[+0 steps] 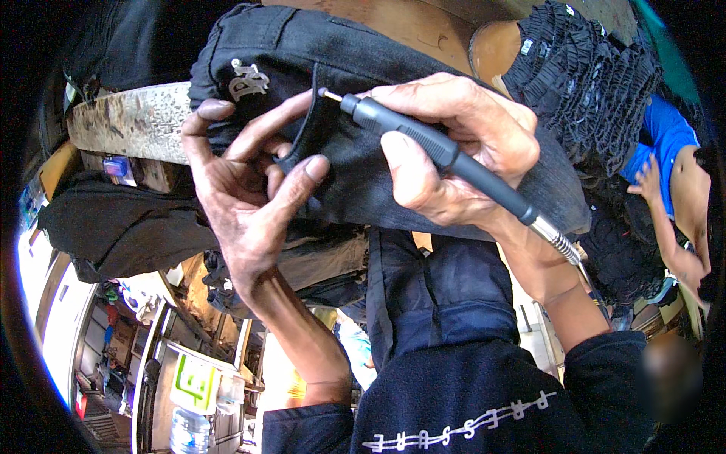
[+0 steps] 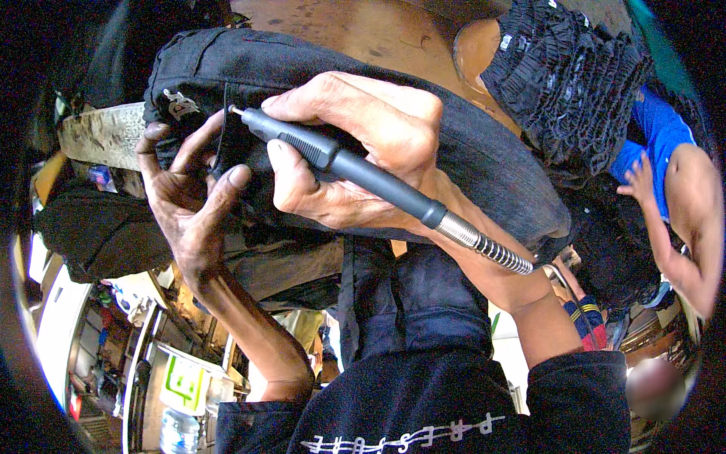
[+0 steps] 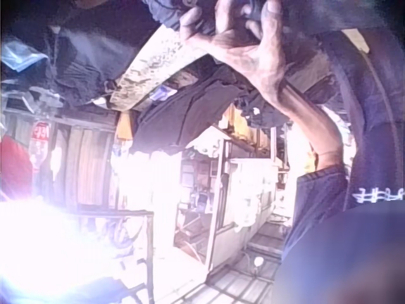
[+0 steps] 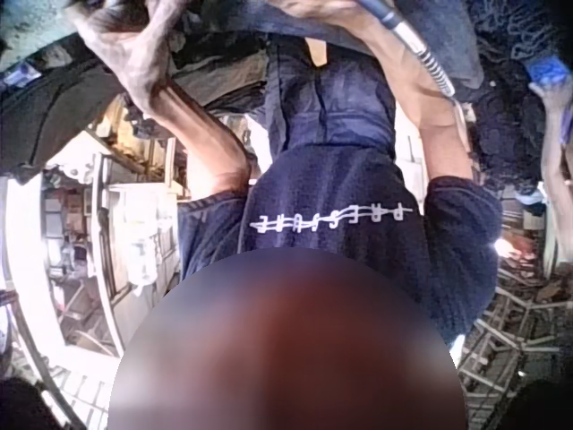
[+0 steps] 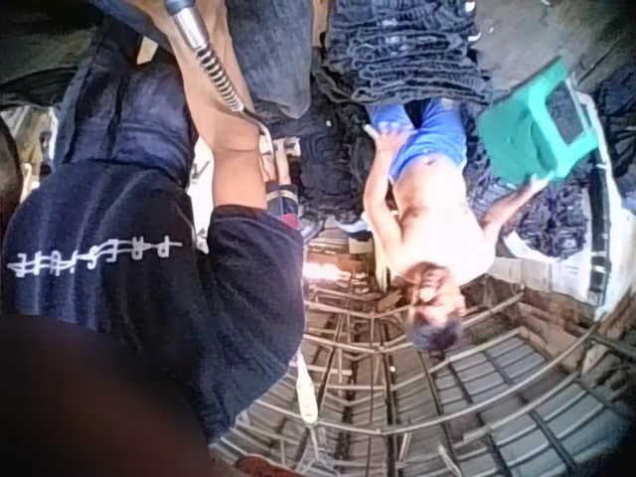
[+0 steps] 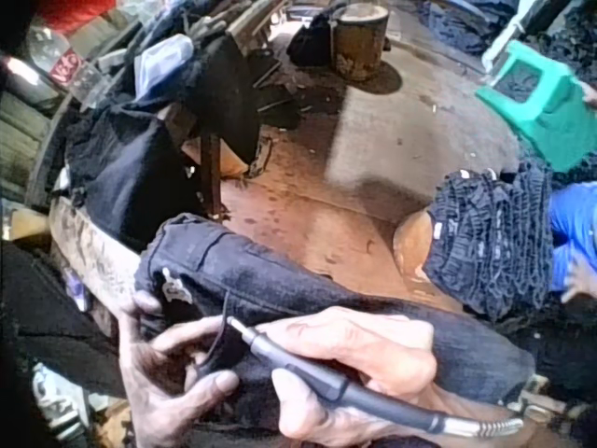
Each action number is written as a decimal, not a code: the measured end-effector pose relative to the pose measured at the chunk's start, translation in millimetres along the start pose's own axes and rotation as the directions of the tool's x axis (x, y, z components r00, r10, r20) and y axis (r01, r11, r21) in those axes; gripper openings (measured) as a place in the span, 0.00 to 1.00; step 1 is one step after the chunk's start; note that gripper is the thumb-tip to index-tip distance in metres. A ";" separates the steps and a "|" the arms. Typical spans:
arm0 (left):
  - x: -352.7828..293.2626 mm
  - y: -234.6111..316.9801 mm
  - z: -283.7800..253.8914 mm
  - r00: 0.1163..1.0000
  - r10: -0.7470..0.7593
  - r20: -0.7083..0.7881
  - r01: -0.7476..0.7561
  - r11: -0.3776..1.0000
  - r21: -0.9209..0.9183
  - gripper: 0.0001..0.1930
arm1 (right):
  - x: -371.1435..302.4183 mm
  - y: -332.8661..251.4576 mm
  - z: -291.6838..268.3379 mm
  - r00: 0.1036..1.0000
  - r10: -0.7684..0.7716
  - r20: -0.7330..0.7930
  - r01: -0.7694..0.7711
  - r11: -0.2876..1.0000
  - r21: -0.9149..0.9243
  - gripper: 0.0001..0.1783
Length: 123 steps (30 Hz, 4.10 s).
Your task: The person uses a pen-like tool to trim loose threads and seams on black garments. They handle each garment one at a time, turning it over to access different edges and seams, then place the finished item aside.
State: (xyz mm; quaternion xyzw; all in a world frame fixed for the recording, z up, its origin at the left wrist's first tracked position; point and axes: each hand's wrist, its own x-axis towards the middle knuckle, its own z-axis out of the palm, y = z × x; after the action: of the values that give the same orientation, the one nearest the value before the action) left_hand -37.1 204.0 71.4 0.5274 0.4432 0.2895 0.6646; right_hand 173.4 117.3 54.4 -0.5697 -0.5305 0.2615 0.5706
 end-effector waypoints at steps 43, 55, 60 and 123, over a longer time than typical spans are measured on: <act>34.5 78.0 -66.4 0.977 -0.082 -0.197 0.135 0.953 0.270 0.50 | 12.0 -7.7 37.9 0.975 0.020 -0.220 -0.112 0.903 -0.415 0.30; 47.5 -1.1 -24.1 0.796 0.586 -0.151 -0.101 0.375 0.922 0.58 | -4.8 -20.2 -12.8 0.959 -0.145 0.245 0.201 0.954 -0.221 0.18; 59.8 -14.7 -28.3 0.752 0.630 -0.191 -0.053 0.347 0.936 0.56 | 18.5 3.3 1.1 0.900 -0.264 0.347 0.354 0.908 -0.226 0.18; 60.4 -18.4 -16.2 0.751 0.614 -0.243 0.044 0.321 0.946 0.50 | 23.0 10.7 -2.1 0.953 -0.206 0.221 0.257 0.937 -0.235 0.15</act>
State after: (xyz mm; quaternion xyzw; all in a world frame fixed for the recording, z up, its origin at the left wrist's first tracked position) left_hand -26.6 257.6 35.9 0.7624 0.5933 0.2571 0.0247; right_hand 185.6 139.6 52.0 -0.5451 -0.6768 0.1741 0.4632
